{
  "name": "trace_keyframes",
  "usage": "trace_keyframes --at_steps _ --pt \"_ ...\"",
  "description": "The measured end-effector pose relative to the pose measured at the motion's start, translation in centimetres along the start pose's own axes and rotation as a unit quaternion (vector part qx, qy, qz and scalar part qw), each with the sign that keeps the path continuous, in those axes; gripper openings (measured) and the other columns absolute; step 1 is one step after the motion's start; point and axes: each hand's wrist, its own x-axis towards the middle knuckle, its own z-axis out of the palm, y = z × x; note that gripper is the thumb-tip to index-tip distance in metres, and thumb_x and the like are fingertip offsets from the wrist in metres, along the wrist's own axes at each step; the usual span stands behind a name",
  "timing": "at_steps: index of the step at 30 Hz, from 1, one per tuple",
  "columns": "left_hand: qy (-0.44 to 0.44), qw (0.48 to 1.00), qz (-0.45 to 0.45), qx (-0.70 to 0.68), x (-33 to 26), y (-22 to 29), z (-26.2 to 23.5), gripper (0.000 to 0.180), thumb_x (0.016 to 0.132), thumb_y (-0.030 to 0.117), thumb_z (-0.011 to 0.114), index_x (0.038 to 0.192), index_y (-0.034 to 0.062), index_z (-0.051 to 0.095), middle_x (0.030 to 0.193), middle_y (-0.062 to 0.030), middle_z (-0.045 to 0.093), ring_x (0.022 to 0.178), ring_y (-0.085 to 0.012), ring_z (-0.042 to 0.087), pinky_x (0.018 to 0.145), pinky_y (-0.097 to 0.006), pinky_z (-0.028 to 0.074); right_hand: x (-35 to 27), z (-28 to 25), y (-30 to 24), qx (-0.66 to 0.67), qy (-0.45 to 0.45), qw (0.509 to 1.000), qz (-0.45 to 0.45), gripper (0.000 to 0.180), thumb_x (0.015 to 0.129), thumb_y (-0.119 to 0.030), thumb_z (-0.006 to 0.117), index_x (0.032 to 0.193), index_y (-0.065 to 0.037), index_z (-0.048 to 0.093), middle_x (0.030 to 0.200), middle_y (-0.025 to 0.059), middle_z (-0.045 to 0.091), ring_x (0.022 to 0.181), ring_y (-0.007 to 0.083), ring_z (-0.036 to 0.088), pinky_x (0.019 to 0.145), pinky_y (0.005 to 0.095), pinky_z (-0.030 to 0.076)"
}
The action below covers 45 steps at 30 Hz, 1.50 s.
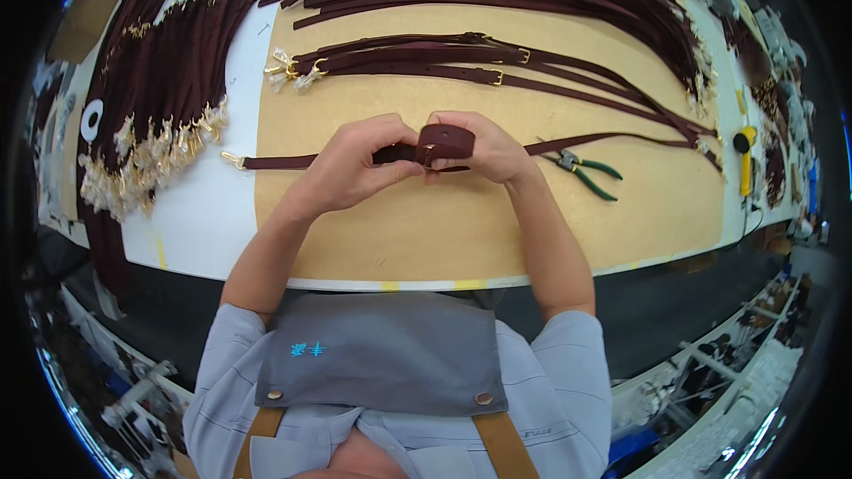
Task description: Assemble leather straps with metal buckles and hardware at a factory workstation.
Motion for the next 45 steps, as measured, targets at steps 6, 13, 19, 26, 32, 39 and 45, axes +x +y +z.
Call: trace_keyframes --at_steps 6,13,19,26,32,39,45 --pt "-0.033 0.992 -0.009 0.118 -0.4 -1.2 0.4 0.022 0.076 0.009 0.075 0.096 0.0065 0.067 0.082 -0.0074 0.057 0.075 -0.0230 0.058 0.066 -0.034 0.046 -0.4 -0.2 0.3 -0.074 0.032 0.990 0.114 0.021 0.084 -0.021 0.072 0.090 -0.005 0.059 0.071 -0.0004 0.061 0.060 0.0056 0.053 0.052 0.0214 0.039" --pt "0.060 0.973 0.029 0.221 -0.2 -1.0 0.4 0.021 0.076 0.011 0.076 0.096 0.0084 0.070 0.082 -0.0064 0.057 0.077 -0.0238 0.057 0.067 -0.035 0.046 -1.0 0.4 0.1 -0.152 0.080 0.983 0.060 0.026 0.084 -0.030 0.071 0.078 -0.005 0.066 0.065 -0.0056 0.052 0.060 0.0036 0.044 0.054 0.0217 0.034" --pt "0.061 0.978 -0.150 0.132 -1.6 -2.2 -1.0 0.018 0.083 0.015 0.071 0.095 0.0029 0.066 0.074 -0.0083 0.056 0.062 -0.0184 0.054 0.058 -0.032 0.045 -0.9 0.0 -0.2 -0.097 0.090 0.991 0.029 0.022 0.084 -0.026 0.069 0.079 -0.005 0.068 0.065 -0.0070 0.051 0.062 0.0027 0.042 0.056 0.0212 0.032" --pt "0.061 0.959 -0.252 -0.114 -1.2 -0.8 0.1 0.016 0.093 0.014 0.061 0.101 0.0015 0.055 0.080 -0.0012 0.059 0.071 -0.0078 0.054 0.062 -0.024 0.044 -1.3 0.7 -1.3 -0.085 0.070 0.994 0.017 0.025 0.087 -0.029 0.068 0.081 -0.005 0.069 0.064 -0.0071 0.051 0.063 0.0022 0.042 0.056 0.0211 0.032" --pt "0.093 0.948 -0.193 -0.235 -2.2 -0.7 -1.7 0.012 0.091 0.006 0.060 0.100 0.0081 0.051 0.080 0.0045 0.053 0.072 -0.0028 0.047 0.062 -0.019 0.036 -1.9 -0.1 -1.2 -0.062 0.096 0.993 -0.005 0.021 0.088 -0.024 0.068 0.083 -0.005 0.071 0.065 -0.0071 0.052 0.062 0.0021 0.041 0.056 0.0208 0.031" --pt "0.226 0.946 -0.132 -0.190 -8.1 -1.9 -9.3 0.008 0.095 0.006 0.053 0.103 0.0053 0.051 0.074 0.0030 0.054 0.067 -0.0057 0.049 0.066 -0.020 0.040 -4.6 -3.4 -1.6 -0.112 0.188 0.976 0.004 0.018 0.085 -0.021 0.069 0.077 -0.005 0.068 0.064 -0.0086 0.049 0.058 0.0007 0.037 0.052 0.0189 0.027" --pt "0.123 0.834 -0.029 -0.537 -3.6 -5.4 -4.9 0.032 0.101 0.019 0.041 0.121 -0.0007 0.056 0.108 -0.0129 0.067 0.093 -0.0216 0.064 0.086 -0.037 0.050 -5.5 -4.3 -2.1 -0.133 0.177 0.975 0.033 0.018 0.085 -0.021 0.070 0.078 -0.004 0.066 0.065 -0.0079 0.051 0.061 0.0019 0.039 0.055 0.0202 0.031"
